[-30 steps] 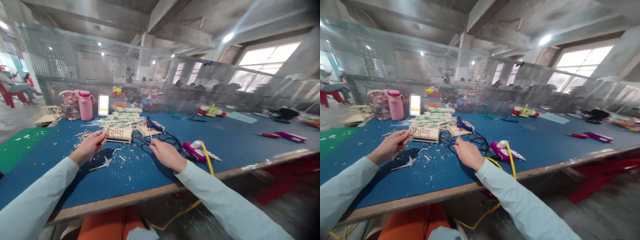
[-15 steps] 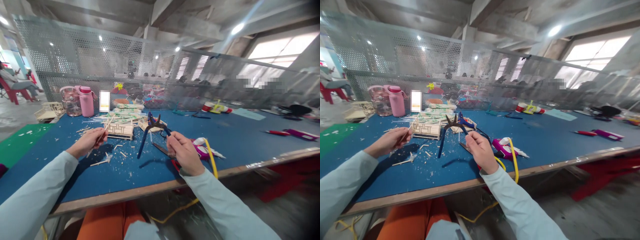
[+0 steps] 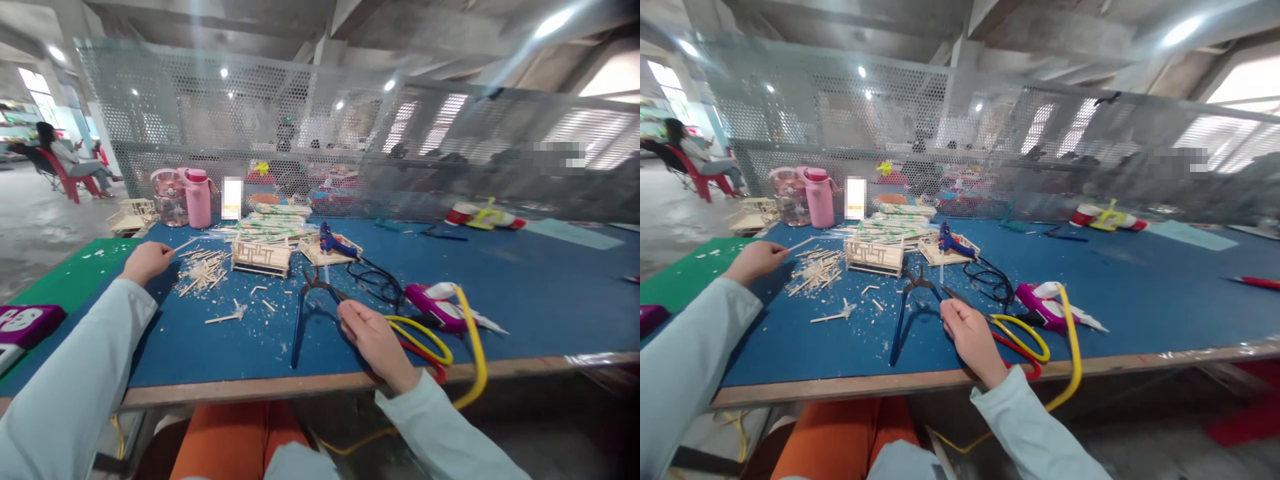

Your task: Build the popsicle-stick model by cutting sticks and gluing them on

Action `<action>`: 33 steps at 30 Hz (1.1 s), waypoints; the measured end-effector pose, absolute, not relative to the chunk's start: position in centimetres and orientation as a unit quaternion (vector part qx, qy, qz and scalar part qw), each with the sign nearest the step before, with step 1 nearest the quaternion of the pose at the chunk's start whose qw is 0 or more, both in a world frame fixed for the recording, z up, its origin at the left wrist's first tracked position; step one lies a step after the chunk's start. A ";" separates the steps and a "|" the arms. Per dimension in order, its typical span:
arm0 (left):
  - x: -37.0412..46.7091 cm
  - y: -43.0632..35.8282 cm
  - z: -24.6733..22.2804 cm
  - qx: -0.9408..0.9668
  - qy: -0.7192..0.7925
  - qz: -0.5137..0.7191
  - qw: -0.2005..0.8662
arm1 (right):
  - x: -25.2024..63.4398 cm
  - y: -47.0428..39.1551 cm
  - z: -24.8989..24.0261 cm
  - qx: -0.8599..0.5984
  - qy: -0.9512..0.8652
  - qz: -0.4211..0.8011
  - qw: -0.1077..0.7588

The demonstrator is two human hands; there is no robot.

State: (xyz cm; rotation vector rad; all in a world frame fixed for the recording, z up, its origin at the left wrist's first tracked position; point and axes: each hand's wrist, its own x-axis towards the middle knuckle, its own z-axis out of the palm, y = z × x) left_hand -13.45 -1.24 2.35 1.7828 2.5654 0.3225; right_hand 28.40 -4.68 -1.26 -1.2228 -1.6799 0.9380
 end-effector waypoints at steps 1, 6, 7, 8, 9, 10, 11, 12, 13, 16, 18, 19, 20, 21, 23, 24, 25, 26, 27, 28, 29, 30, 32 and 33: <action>-13.5 -1.0 1.9 0.564 0.821 0.087 0.012 | 28.3 -4.6 -1.6 -0.491 -0.660 0.381 0.422; -11.8 -1.5 2.7 0.573 0.818 0.038 -0.013 | 28.3 -4.4 -2.1 -0.494 -0.638 0.404 0.432; -11.2 -1.8 3.1 0.600 0.800 0.007 0.018 | 28.3 -4.4 -2.1 -0.493 -0.638 0.405 0.432; -10.6 -2.0 3.5 0.621 0.782 -0.025 0.052 | 28.3 -4.4 -2.1 -0.492 -0.638 0.404 0.433; -9.9 -2.3 3.7 0.639 0.763 -0.052 0.080 | 28.3 -4.5 -2.1 -0.490 -0.638 0.402 0.436; -9.4 -2.5 3.9 0.652 0.749 -0.069 0.099 | 28.3 -4.5 -2.1 -0.489 -0.639 0.401 0.439; -8.9 -2.7 3.9 0.656 0.742 -0.077 0.110 | 28.3 -4.6 -2.1 -0.488 -0.640 0.399 0.440; -8.6 -2.8 4.0 0.662 0.736 -0.077 0.119 | 28.3 -4.7 -2.1 -0.489 -0.641 0.395 0.440; -8.5 -2.9 4.0 0.666 0.732 -0.071 0.129 | 28.3 -4.7 -2.1 -0.491 -0.643 0.392 0.438; -8.6 -3.2 4.3 0.676 0.718 -0.037 0.163 | 28.2 -4.9 -2.0 -0.495 -0.647 0.384 0.434; -8.6 -3.3 4.5 0.690 0.700 0.007 0.185 | 28.2 -4.9 -1.9 -0.495 -0.647 0.383 0.436; -8.4 -3.2 4.5 0.699 0.687 0.033 0.195 | 28.1 -4.9 -1.9 -0.494 -0.646 0.384 0.437; -8.0 -3.2 4.4 0.708 0.675 0.055 0.202 | 28.1 -4.9 -1.9 -0.493 -0.645 0.385 0.439; -7.5 -3.0 4.2 0.715 0.666 0.072 0.200 | 28.1 -4.9 -1.9 -0.492 -0.645 0.387 0.440; -6.3 -2.6 3.6 0.720 0.670 0.077 0.162 | 28.2 -4.9 -2.0 -0.488 -0.645 0.387 0.442; -5.7 -2.4 3.1 0.721 0.677 0.074 0.128 | 28.2 -4.9 -2.1 -0.487 -0.646 0.386 0.444; -5.2 -2.2 2.7 0.718 0.686 0.067 0.097 | 28.2 -4.9 -2.2 -0.486 -0.645 0.384 0.447; -4.8 -2.1 2.3 0.716 0.692 0.056 0.072 | 28.2 -4.9 -2.2 -0.485 -0.644 0.383 0.451; -4.6 -2.0 2.0 0.715 0.695 0.044 0.059 | 28.2 -4.9 -2.3 -0.484 -0.640 0.383 0.457; -4.4 -2.0 1.9 0.717 0.695 0.030 0.057 | 28.2 -4.9 -2.3 -0.484 -0.636 0.385 0.463; -4.3 -2.1 1.8 0.722 0.689 0.018 0.063 | 28.2 -5.0 -2.3 -0.483 -0.630 0.387 0.469; -4.3 -2.2 1.8 0.731 0.679 0.010 0.074 | 28.1 -5.0 -2.3 -0.482 -0.625 0.390 0.474; -4.5 -2.3 2.1 0.742 0.663 0.013 0.092 | 28.1 -5.0 -2.3 -0.482 -0.618 0.395 0.480; -4.8 -2.2 2.3 0.739 0.668 0.028 0.087 | 28.0 -5.1 -2.3 -0.483 -0.614 0.397 0.482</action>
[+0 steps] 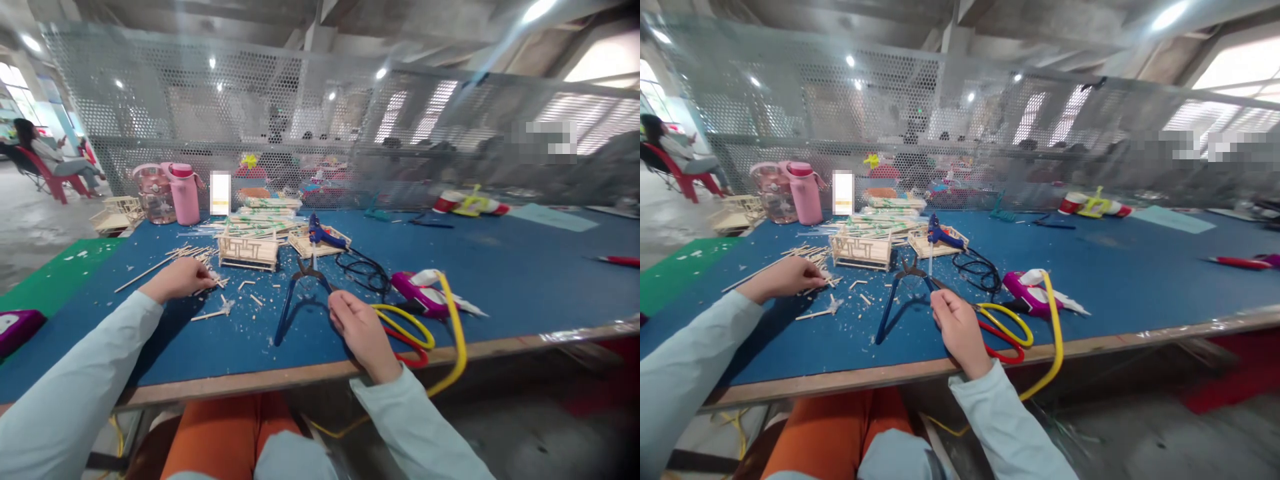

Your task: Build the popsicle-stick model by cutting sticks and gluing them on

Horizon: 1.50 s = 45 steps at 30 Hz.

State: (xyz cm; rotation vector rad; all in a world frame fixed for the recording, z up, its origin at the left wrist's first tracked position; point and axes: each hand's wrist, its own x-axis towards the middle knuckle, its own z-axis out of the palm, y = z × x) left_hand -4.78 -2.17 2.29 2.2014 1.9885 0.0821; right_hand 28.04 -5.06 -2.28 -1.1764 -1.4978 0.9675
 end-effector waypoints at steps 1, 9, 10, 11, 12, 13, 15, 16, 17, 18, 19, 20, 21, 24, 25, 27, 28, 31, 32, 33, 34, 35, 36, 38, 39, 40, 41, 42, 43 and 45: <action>-5.2 -1.9 2.5 0.727 0.682 0.047 0.070 | 28.0 -5.1 -2.2 -0.483 -0.611 0.400 0.483; -10.1 2.8 1.4 0.631 0.774 0.037 -0.029 | 28.0 -5.1 -1.9 -0.484 -0.610 0.407 0.478; -10.4 3.2 1.1 0.635 0.771 0.033 -0.024 | 28.0 -5.2 -1.9 -0.484 -0.609 0.407 0.478; -10.4 3.6 1.0 0.640 0.767 0.032 -0.020 | 27.9 -5.2 -1.8 -0.484 -0.608 0.409 0.479; -10.4 3.8 0.9 0.645 0.763 0.032 -0.015 | 27.9 -5.2 -1.8 -0.484 -0.606 0.411 0.479; -10.3 4.0 1.0 0.651 0.758 0.031 -0.009 | 27.9 -5.2 -1.8 -0.484 -0.604 0.413 0.480; -10.0 4.1 1.3 0.665 0.746 0.026 0.011 | 27.9 -5.2 -1.8 -0.481 -0.600 0.419 0.483; -9.8 4.1 1.7 0.673 0.738 0.021 0.026 | 27.9 -5.2 -1.8 -0.479 -0.599 0.422 0.484; -9.7 4.0 2.0 0.681 0.730 0.014 0.043 | 28.0 -5.2 -1.8 -0.479 -0.598 0.423 0.484; -9.6 4.0 2.4 0.689 0.722 0.004 0.062 | 28.0 -5.2 -1.9 -0.479 -0.598 0.424 0.483; -9.6 3.9 2.8 0.694 0.715 -0.003 0.081 | 28.1 -5.1 -1.9 -0.480 -0.600 0.423 0.481; -9.6 3.8 3.1 0.696 0.711 -0.007 0.095 | 28.1 -5.1 -2.0 -0.481 -0.601 0.422 0.479; -9.7 3.8 3.4 0.695 0.712 -0.005 0.103 | 28.2 -5.1 -2.1 -0.481 -0.604 0.422 0.476; -9.9 4.1 3.9 0.681 0.726 0.021 0.090 | 28.3 -5.1 -2.2 -0.481 -0.607 0.420 0.473; -9.9 4.3 3.9 0.677 0.731 0.029 0.082 | 28.3 -5.0 -2.3 -0.480 -0.608 0.419 0.474; -9.8 4.7 3.6 0.674 0.734 0.037 0.076 | 28.3 -5.0 -2.3 -0.477 -0.610 0.417 0.476; -9.6 4.9 3.3 0.674 0.734 0.040 0.077 | 28.3 -5.0 -2.4 -0.475 -0.611 0.416 0.477; -8.8 5.4 2.5 0.673 0.733 0.042 0.085 | 28.3 -5.0 -2.3 -0.477 -0.610 0.418 0.475; -8.5 5.5 2.3 0.674 0.732 0.041 0.088 | 28.3 -5.1 -2.3 -0.479 -0.611 0.418 0.472; -8.3 5.6 2.2 0.675 0.731 0.040 0.092 | 28.3 -5.1 -2.2 -0.481 -0.612 0.416 0.471; -8.0 5.6 2.1 0.675 0.730 0.038 0.096 | 28.3 -5.1 -2.2 -0.482 -0.613 0.414 0.469; -7.9 5.6 2.1 0.676 0.729 0.037 0.100 | 28.3 -5.1 -2.1 -0.483 -0.614 0.411 0.469; -7.8 5.5 2.2 0.676 0.729 0.036 0.104 | 28.3 -5.1 -2.1 -0.483 -0.615 0.410 0.470; -8.1 5.1 2.5 0.676 0.727 0.039 0.111 | 28.3 -5.1 -2.1 -0.479 -0.614 0.411 0.474; -8.3 4.7 2.8 0.677 0.726 0.041 0.112 | 28.3 -5.2 -2.2 -0.477 -0.613 0.413 0.476; -8.6 4.2 3.0 0.676 0.726 0.048 0.116 | 28.3 -5.2 -2.3 -0.475 -0.613 0.413 0.477; -8.9 3.6 3.3 0.675 0.726 0.057 0.124 | 28.3 -5.2 -2.3 -0.473 -0.614 0.412 0.479; -9.2 2.9 3.5 0.672 0.724 0.071 0.141 | 28.3 -5.2 -2.4 -0.473 -0.616 0.409 0.480; -9.3 2.0 3.7 0.661 0.720 0.110 0.182 | 28.3 -5.2 -2.5 -0.472 -0.619 0.404 0.480; -8.9 0.2 4.1 0.643 0.689 0.181 0.281 | 28.3 -5.1 -2.4 -0.475 -0.628 0.392 0.476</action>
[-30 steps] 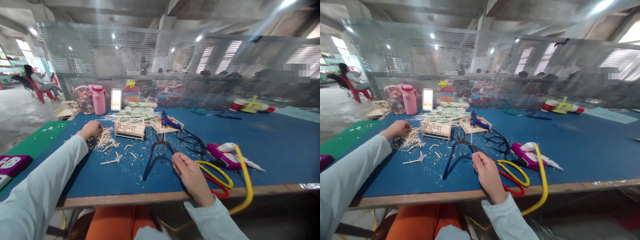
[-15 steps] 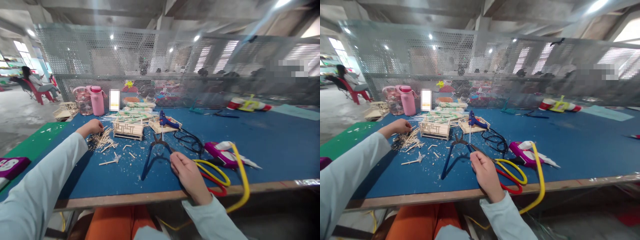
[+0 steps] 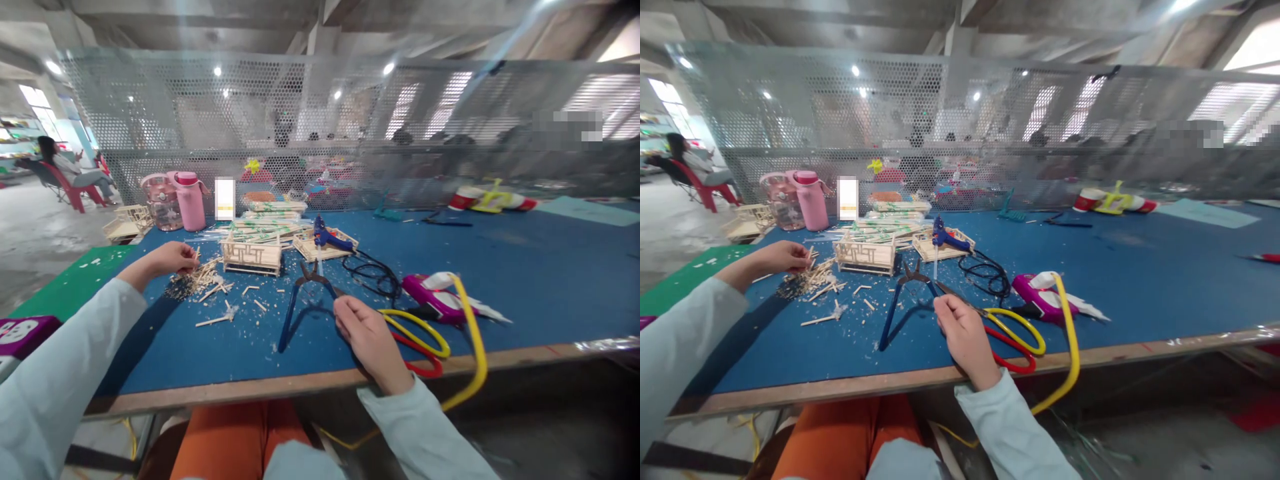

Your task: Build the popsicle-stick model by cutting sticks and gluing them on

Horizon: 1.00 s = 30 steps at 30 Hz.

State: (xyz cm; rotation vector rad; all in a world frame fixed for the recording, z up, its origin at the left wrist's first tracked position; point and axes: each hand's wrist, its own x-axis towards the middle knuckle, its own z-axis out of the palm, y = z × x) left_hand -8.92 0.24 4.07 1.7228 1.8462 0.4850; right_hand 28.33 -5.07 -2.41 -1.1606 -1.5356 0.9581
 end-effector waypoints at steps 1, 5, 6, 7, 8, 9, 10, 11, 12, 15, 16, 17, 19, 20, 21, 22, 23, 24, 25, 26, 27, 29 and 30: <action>-8.3 -0.7 4.2 0.632 0.671 0.218 0.319 | 28.4 -4.9 -2.3 -0.479 -0.636 0.382 0.470; -3.9 -3.4 4.6 0.626 0.601 0.272 0.416 | 28.5 -3.7 -0.7 -0.546 -0.711 0.221 0.384; -2.6 -3.8 4.6 0.637 0.588 0.268 0.421 | 28.5 -3.2 -0.2 -0.574 -0.730 0.151 0.339; -1.3 -4.0 4.5 0.651 0.577 0.260 0.420 | 28.5 -2.8 0.3 -0.599 -0.743 0.085 0.286; 0.0 -4.0 4.3 0.660 0.568 0.256 0.420 | 28.4 -2.5 0.8 -0.619 -0.751 0.034 0.229; 1.1 -4.0 4.1 0.666 0.560 0.250 0.424 | 28.2 -2.2 1.3 -0.629 -0.759 -0.001 0.169; 2.1 -3.8 3.7 0.673 0.554 0.249 0.422 | 28.0 -1.9 1.7 -0.633 -0.765 -0.024 0.113; 2.9 -3.5 3.4 0.679 0.552 0.254 0.412 | 27.7 -1.8 2.2 -0.631 -0.772 -0.041 0.069; 3.6 -3.2 3.0 0.681 0.548 0.266 0.406 | 27.3 -1.6 2.6 -0.622 -0.780 -0.058 0.047; 4.9 -2.0 1.9 0.663 0.522 0.333 0.421 | 25.4 -0.8 4.0 -0.557 -0.818 -0.079 0.120; 5.1 -1.6 1.6 0.652 0.514 0.360 0.425 | 24.6 -0.3 4.3 -0.519 -0.835 -0.055 0.171; 5.4 -1.2 1.3 0.644 0.509 0.382 0.424 | 23.7 0.4 4.6 -0.477 -0.853 -0.002 0.211; 5.6 -0.6 1.0 0.638 0.510 0.412 0.404 | 22.0 2.0 4.6 -0.415 -0.867 0.117 0.250; 5.7 -0.4 0.9 0.641 0.516 0.417 0.386 | 21.3 2.8 4.4 -0.403 -0.863 0.156 0.261; 5.6 -0.4 0.9 0.645 0.525 0.417 0.367 | 20.8 3.5 4.1 -0.399 -0.855 0.186 0.273; 5.5 -0.4 0.9 0.649 0.537 0.412 0.346 | 20.3 4.0 3.7 -0.395 -0.846 0.212 0.288; 5.3 -0.4 1.0 0.654 0.553 0.403 0.323 | 20.1 4.4 3.4 -0.391 -0.836 0.230 0.310; 5.0 -0.5 1.2 0.658 0.571 0.394 0.292 | 19.9 4.6 3.0 -0.384 -0.823 0.245 0.338; 4.7 -0.6 1.5 0.661 0.588 0.392 0.252 | 19.8 4.6 2.7 -0.376 -0.808 0.259 0.373; 4.3 -0.7 1.8 0.664 0.602 0.396 0.200 | 19.8 4.5 2.4 -0.369 -0.789 0.275 0.407; 3.8 -0.6 2.2 0.659 0.613 0.415 0.134 | 19.7 4.3 2.2 -0.365 -0.769 0.296 0.433; 2.9 -0.2 3.0 0.644 0.597 0.479 0.008 | 19.6 3.9 1.7 -0.371 -0.739 0.342 0.446; 2.5 0.2 3.5 0.647 0.585 0.488 -0.028 | 19.4 3.8 1.4 -0.378 -0.733 0.360 0.437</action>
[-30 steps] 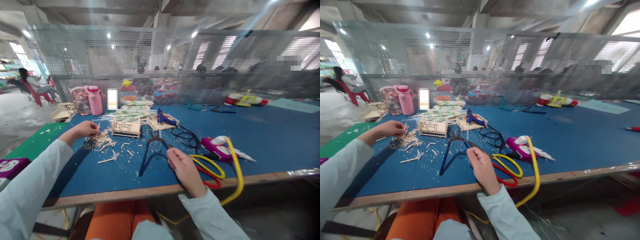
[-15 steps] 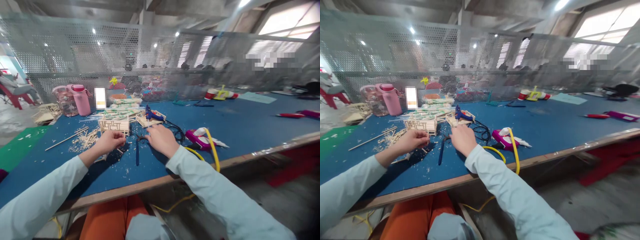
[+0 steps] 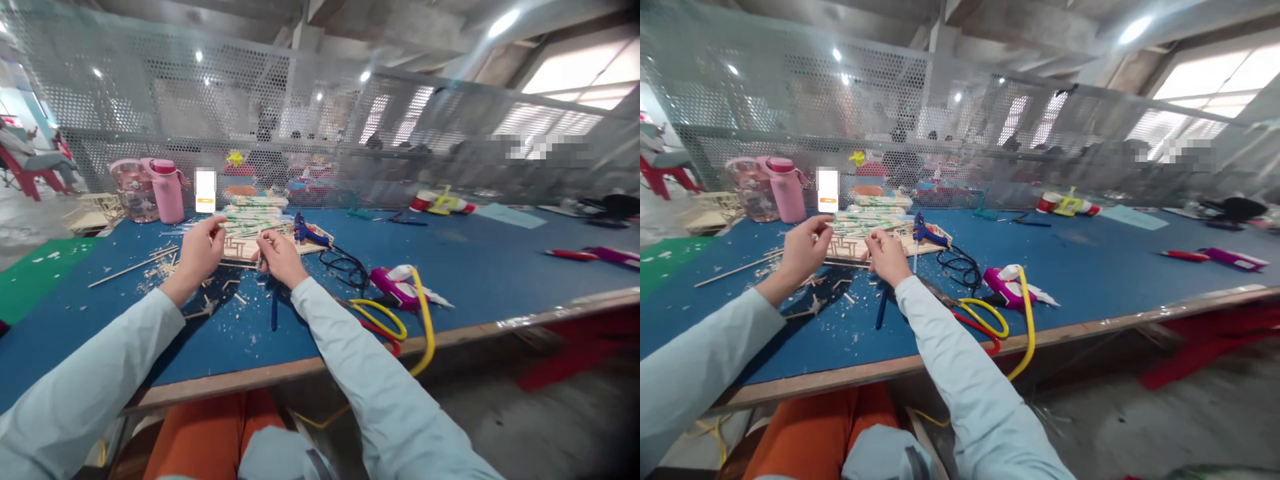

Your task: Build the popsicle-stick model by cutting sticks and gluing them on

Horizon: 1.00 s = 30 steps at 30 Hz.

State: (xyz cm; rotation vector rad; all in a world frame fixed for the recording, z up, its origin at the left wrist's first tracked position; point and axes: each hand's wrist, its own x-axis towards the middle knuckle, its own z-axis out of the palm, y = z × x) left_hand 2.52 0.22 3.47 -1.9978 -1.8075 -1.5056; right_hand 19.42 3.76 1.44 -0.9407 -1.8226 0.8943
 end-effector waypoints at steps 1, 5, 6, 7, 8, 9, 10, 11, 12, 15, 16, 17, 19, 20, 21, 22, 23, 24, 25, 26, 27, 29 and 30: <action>2.2 0.7 3.9 -0.661 -0.576 -0.479 0.037 | 19.2 3.6 1.1 -0.387 -0.731 0.369 0.423; 1.7 2.7 5.2 -0.754 -0.564 -0.336 -0.038 | 18.3 3.4 -0.3 -0.427 -0.714 0.385 0.401; 1.6 3.1 5.4 -0.768 -0.561 -0.305 -0.056 | 18.1 3.3 -0.5 -0.438 -0.705 0.387 0.402; 1.6 3.5 5.6 -0.776 -0.559 -0.282 -0.070 | 17.9 3.3 -0.7 -0.449 -0.698 0.384 0.404; 1.5 3.8 5.8 -0.781 -0.559 -0.267 -0.082 | 17.8 3.4 -0.8 -0.460 -0.695 0.374 0.406; 1.4 4.0 5.9 -0.784 -0.558 -0.255 -0.096 | 17.7 3.4 -0.9 -0.470 -0.694 0.361 0.408; 1.3 4.3 6.1 -0.786 -0.557 -0.245 -0.112 | 17.6 3.4 -0.9 -0.481 -0.695 0.346 0.407; 1.3 4.5 6.3 -0.788 -0.555 -0.234 -0.130 | 17.6 3.5 -0.9 -0.490 -0.696 0.332 0.405; 1.2 4.7 6.6 -0.790 -0.553 -0.222 -0.147 | 17.6 3.6 -0.9 -0.499 -0.698 0.317 0.404; 1.4 5.3 7.1 -0.794 -0.543 -0.198 -0.188 | 17.7 3.7 -1.0 -0.519 -0.708 0.251 0.408; 1.5 5.5 7.3 -0.794 -0.541 -0.195 -0.198 | 17.8 3.7 -1.0 -0.525 -0.712 0.226 0.409; 1.6 5.6 7.4 -0.793 -0.539 -0.195 -0.206 | 17.8 3.7 -1.1 -0.530 -0.715 0.204 0.409; 1.7 5.8 7.4 -0.791 -0.537 -0.199 -0.214 | 17.8 3.5 -1.0 -0.537 -0.718 0.179 0.405; 1.7 5.9 7.4 -0.791 -0.537 -0.200 -0.215 | 17.8 3.4 -1.0 -0.542 -0.717 0.174 0.403; 1.7 5.9 7.3 -0.792 -0.535 -0.202 -0.215 | 17.8 3.2 -0.9 -0.546 -0.714 0.174 0.402; 1.7 5.9 7.3 -0.793 -0.532 -0.205 -0.216 | 17.8 3.1 -0.9 -0.550 -0.712 0.175 0.401; 1.6 5.9 7.3 -0.794 -0.529 -0.207 -0.219 | 17.7 2.9 -0.8 -0.552 -0.711 0.177 0.400; 1.6 5.9 7.2 -0.794 -0.526 -0.209 -0.223 | 17.7 2.8 -0.8 -0.552 -0.711 0.177 0.398; 1.5 5.8 7.2 -0.793 -0.523 -0.210 -0.228 | 17.8 2.7 -0.7 -0.552 -0.714 0.173 0.396; 1.5 5.8 7.2 -0.793 -0.521 -0.212 -0.234 | 17.8 2.5 -0.7 -0.550 -0.717 0.162 0.396; 1.5 5.8 7.1 -0.793 -0.519 -0.213 -0.239 | 17.8 2.4 -0.7 -0.547 -0.721 0.148 0.399; 1.5 5.9 6.9 -0.792 -0.514 -0.218 -0.249 | 17.8 2.3 -0.8 -0.542 -0.723 0.129 0.409; 1.5 6.0 6.8 -0.792 -0.510 -0.221 -0.254 | 17.9 2.3 -0.8 -0.540 -0.721 0.130 0.414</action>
